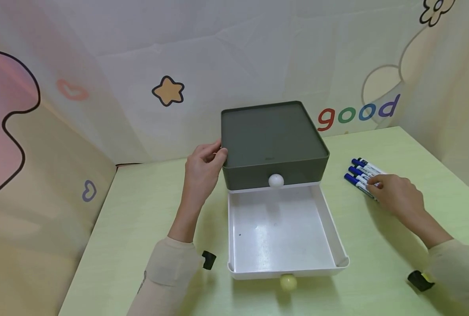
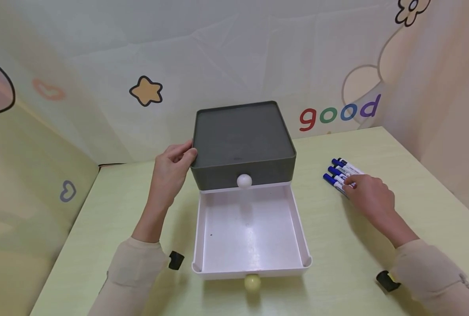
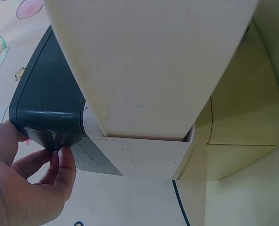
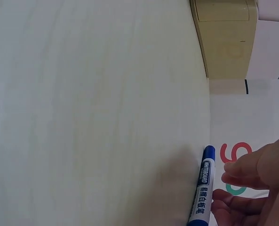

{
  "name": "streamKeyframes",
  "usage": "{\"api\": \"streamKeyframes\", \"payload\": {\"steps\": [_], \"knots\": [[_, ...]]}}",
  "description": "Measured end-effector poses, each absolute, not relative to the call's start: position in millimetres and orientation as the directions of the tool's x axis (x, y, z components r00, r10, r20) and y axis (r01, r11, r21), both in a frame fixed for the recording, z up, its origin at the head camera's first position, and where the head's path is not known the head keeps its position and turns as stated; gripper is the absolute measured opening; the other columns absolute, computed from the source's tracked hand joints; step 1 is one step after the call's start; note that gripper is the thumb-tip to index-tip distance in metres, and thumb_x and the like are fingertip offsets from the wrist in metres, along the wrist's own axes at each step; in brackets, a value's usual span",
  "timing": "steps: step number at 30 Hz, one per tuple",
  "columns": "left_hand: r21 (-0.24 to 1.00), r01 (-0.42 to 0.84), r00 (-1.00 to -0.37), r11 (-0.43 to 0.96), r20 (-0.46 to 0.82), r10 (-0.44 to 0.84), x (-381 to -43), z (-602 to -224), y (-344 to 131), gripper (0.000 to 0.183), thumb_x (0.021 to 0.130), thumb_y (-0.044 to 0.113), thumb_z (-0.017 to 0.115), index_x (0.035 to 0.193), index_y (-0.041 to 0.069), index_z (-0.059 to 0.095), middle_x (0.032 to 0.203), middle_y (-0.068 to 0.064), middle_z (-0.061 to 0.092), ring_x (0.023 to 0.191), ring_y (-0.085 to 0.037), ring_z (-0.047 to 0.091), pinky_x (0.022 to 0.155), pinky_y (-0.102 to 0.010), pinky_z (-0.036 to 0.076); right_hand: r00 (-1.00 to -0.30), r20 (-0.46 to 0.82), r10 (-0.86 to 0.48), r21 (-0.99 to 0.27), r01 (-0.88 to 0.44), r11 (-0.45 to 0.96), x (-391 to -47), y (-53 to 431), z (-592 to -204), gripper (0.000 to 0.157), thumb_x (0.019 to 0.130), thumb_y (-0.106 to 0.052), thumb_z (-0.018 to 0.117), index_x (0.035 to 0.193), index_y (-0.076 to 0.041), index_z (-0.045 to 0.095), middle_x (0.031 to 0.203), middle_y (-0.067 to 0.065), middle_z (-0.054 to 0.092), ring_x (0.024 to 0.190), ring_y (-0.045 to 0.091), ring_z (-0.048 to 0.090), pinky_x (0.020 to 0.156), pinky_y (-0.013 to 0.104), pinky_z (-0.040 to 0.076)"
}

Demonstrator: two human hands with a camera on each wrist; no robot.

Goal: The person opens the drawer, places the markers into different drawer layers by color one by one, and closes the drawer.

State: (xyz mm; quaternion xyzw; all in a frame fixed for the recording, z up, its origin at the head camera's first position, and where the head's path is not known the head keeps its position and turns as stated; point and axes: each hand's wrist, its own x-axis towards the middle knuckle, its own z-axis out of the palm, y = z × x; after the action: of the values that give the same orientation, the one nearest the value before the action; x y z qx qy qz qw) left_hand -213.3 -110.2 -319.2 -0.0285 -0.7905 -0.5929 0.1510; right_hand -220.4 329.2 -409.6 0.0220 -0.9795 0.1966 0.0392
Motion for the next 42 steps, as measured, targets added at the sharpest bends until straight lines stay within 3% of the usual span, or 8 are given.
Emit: {"api": "streamKeyframes", "payload": {"steps": [8,15,32,42], "knots": [[0.93,0.226,-0.954,0.29,0.272,-0.128,-212.7,-317.1,-108.6,0.039,0.099,0.021,0.065,0.136,0.008,0.069,0.116,-0.007,0.066,0.102,-0.02,0.065,0.08,-0.03,0.05,-0.995,0.096,-0.019,-0.38,-0.054,0.924,-223.0,328.2,-413.5,0.029,0.1,-0.02,0.059,0.109,0.003,0.074,0.106,0.032,0.069,0.077,0.042,0.063,0.047,0.041,0.044],[0.927,0.224,-0.954,0.302,0.272,-0.127,-211.4,-316.7,-108.7,0.039,0.1,0.021,0.065,0.136,0.008,0.069,0.117,-0.008,0.066,0.102,-0.021,0.065,0.08,-0.03,0.05,-0.997,0.063,-0.035,-0.385,-0.057,0.921,-221.4,325.6,-413.5,0.024,0.098,-0.015,0.064,0.108,0.004,0.075,0.104,0.03,0.07,0.075,0.037,0.063,0.048,0.038,0.043],[0.927,0.231,-0.951,0.296,0.279,-0.134,-212.6,-319.4,-110.1,0.038,0.099,0.02,0.065,0.135,0.008,0.07,0.115,-0.007,0.066,0.099,-0.02,0.065,0.079,-0.03,0.049,-0.99,0.087,-0.108,-0.298,-0.129,0.946,-217.0,318.5,-413.4,0.023,0.091,-0.01,0.068,0.109,0.005,0.075,0.108,0.031,0.07,0.088,0.05,0.066,0.055,0.051,0.051],[0.929,0.226,-0.955,0.294,0.27,-0.119,-210.9,-318.5,-110.4,0.04,0.1,0.021,0.064,0.138,0.01,0.067,0.118,-0.007,0.065,0.102,-0.021,0.064,0.081,-0.031,0.049,-0.991,0.091,-0.099,-0.29,-0.122,0.949,-217.5,318.3,-413.6,0.028,0.087,-0.008,0.07,0.11,0.006,0.074,0.107,0.031,0.071,0.085,0.048,0.066,0.051,0.049,0.049]]}}
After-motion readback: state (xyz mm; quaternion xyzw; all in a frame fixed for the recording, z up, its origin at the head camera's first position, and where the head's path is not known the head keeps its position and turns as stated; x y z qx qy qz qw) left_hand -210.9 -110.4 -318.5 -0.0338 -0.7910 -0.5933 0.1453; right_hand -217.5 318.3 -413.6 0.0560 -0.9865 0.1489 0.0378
